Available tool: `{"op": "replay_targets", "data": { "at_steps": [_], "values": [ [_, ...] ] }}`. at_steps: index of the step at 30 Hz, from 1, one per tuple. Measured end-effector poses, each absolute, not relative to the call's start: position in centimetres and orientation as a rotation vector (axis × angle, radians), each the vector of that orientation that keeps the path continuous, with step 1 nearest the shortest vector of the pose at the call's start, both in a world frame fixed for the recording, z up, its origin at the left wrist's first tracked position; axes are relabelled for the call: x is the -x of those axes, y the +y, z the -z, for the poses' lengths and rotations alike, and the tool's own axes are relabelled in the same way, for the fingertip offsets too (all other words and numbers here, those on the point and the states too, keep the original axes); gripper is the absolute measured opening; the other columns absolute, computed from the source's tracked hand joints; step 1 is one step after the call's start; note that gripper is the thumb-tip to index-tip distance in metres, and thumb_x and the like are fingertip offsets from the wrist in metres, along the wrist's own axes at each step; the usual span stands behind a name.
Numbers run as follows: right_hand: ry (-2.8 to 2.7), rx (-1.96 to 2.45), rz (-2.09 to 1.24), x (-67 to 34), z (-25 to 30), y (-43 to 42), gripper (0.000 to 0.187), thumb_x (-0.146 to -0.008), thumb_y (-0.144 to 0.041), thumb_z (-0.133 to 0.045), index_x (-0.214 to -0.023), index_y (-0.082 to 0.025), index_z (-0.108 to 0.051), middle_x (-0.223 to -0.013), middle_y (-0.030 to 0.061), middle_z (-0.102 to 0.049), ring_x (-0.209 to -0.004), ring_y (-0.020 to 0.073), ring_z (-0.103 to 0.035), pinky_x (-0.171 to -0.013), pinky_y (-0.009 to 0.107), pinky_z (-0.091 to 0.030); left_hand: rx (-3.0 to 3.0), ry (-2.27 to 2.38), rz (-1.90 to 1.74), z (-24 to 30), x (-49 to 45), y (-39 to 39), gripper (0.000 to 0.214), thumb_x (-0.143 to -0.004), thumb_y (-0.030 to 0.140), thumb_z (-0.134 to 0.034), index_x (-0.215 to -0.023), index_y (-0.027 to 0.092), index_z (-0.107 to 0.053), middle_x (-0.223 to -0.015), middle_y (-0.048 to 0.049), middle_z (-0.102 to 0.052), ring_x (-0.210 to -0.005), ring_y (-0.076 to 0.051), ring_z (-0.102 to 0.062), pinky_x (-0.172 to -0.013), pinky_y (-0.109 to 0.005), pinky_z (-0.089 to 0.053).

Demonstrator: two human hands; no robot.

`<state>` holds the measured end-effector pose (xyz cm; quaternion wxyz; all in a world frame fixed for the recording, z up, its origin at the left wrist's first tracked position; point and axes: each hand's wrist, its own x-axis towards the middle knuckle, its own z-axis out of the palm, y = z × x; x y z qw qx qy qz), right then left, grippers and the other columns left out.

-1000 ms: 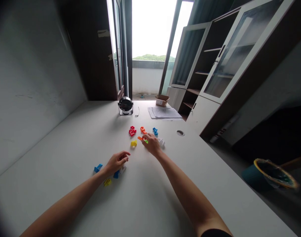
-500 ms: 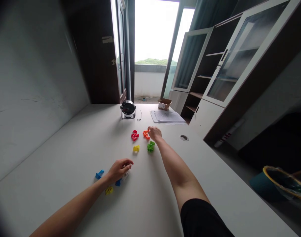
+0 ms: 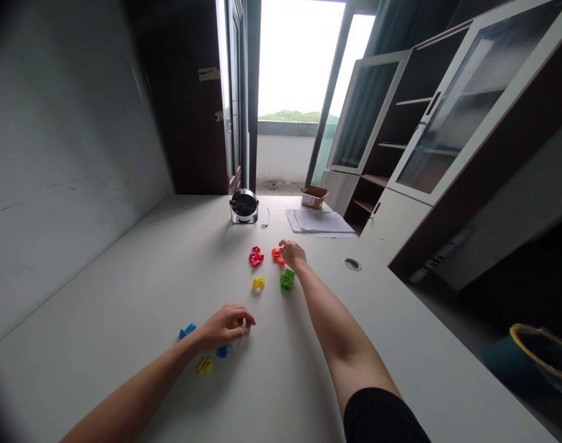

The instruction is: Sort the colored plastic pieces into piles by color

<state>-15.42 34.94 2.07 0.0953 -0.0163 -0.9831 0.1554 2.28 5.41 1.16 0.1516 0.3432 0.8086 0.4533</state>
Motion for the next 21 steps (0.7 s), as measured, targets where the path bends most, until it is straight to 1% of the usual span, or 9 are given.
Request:
{"op": "replay_targets", "data": {
  "at_steps": [3,6,8,11,15,18,21],
  "values": [
    [-2.832,-0.007,-0.498,14.3,-2.2,34.8,0.025,-0.095,-0.024,-0.05,-0.111,-0.022,-0.069,-0.105,0.0061,-0.07,-0.092,0.017,-0.061,-0.078,0.025,-0.041,-1.105,2.214,-1.183,-2.1,-1.7,4.3,0.033,-0.075,0.017,-0.062,-0.104,0.029,-0.073,-0.105,-0.0017,-0.068,-0.103,-0.018,-0.059,-0.101,-0.03,-0.046],
    [-2.739,-0.143,-0.494,12.5,-2.2,34.6,0.022,-0.097,-0.025,-0.049,-0.099,-0.021,-0.07,-0.097,0.0044,-0.069,-0.089,0.0165,-0.061,-0.079,0.025,-0.042,-1.179,2.164,-1.126,-2.5,-1.2,3.4,0.036,-0.076,0.022,-0.067,-0.111,0.03,-0.072,-0.113,-0.0032,-0.064,-0.114,-0.02,-0.054,-0.103,-0.03,-0.045],
    [-2.669,-0.269,-0.496,11.0,-2.2,34.6,0.023,-0.097,-0.026,-0.047,-0.093,-0.02,-0.069,-0.092,0.0039,-0.069,-0.088,0.0167,-0.061,-0.08,0.025,-0.042,-1.189,2.206,-1.127,-2.3,-1.0,3.3,0.032,-0.079,0.029,-0.069,-0.111,0.029,-0.071,-0.112,-0.0041,-0.063,-0.114,-0.02,-0.053,-0.101,-0.03,-0.045],
    [-2.554,-0.412,-0.541,8.5,-2.4,34.6,0.024,-0.098,-0.028,-0.047,-0.09,-0.02,-0.068,-0.087,0.0045,-0.068,-0.085,0.0174,-0.061,-0.08,0.026,-0.044,-1.138,2.339,-1.146,-1.4,-0.8,3.5,0.025,-0.083,0.037,-0.068,-0.105,0.026,-0.071,-0.105,-0.0051,-0.064,-0.106,-0.019,-0.054,-0.095,-0.029,-0.046],
    [-2.464,-0.502,-0.682,4.9,-2.6,34.0,0.021,-0.098,-0.028,-0.049,-0.091,-0.02,-0.067,-0.087,0.0049,-0.068,-0.081,0.0177,-0.061,-0.079,0.029,-0.045,-1.034,2.556,-1.1,-0.4,-0.4,3.8,0.02,-0.087,0.038,-0.063,-0.1,0.025,-0.071,-0.097,-0.0046,-0.064,-0.1,-0.019,-0.054,-0.091,-0.029,-0.044],
    [-2.454,-0.534,-0.819,2.2,-2.8,32.7,0.02,-0.099,-0.029,-0.051,-0.092,-0.021,-0.067,-0.087,0.0034,-0.068,-0.08,0.0162,-0.061,-0.078,0.028,-0.045,-0.964,2.669,-1.078,-0.2,-0.3,3.6,0.023,-0.087,0.037,-0.063,-0.106,0.026,-0.07,-0.1,-0.0045,-0.063,-0.1,-0.019,-0.055,-0.09,-0.029,-0.043],
    [-2.482,-0.571,-0.959,-0.3,-3.2,30.9,0.02,-0.099,-0.028,-0.051,-0.09,-0.02,-0.067,-0.085,0.0024,-0.068,-0.076,0.0145,-0.06,-0.073,0.026,-0.044,-0.954,2.715,-1.067,-0.2,-0.3,3.4,0.034,-0.082,0.035,-0.068,-0.115,0.028,-0.067,-0.104,-0.004,-0.063,-0.102,-0.019,-0.056,-0.091,-0.029,-0.044]
  ]
}}
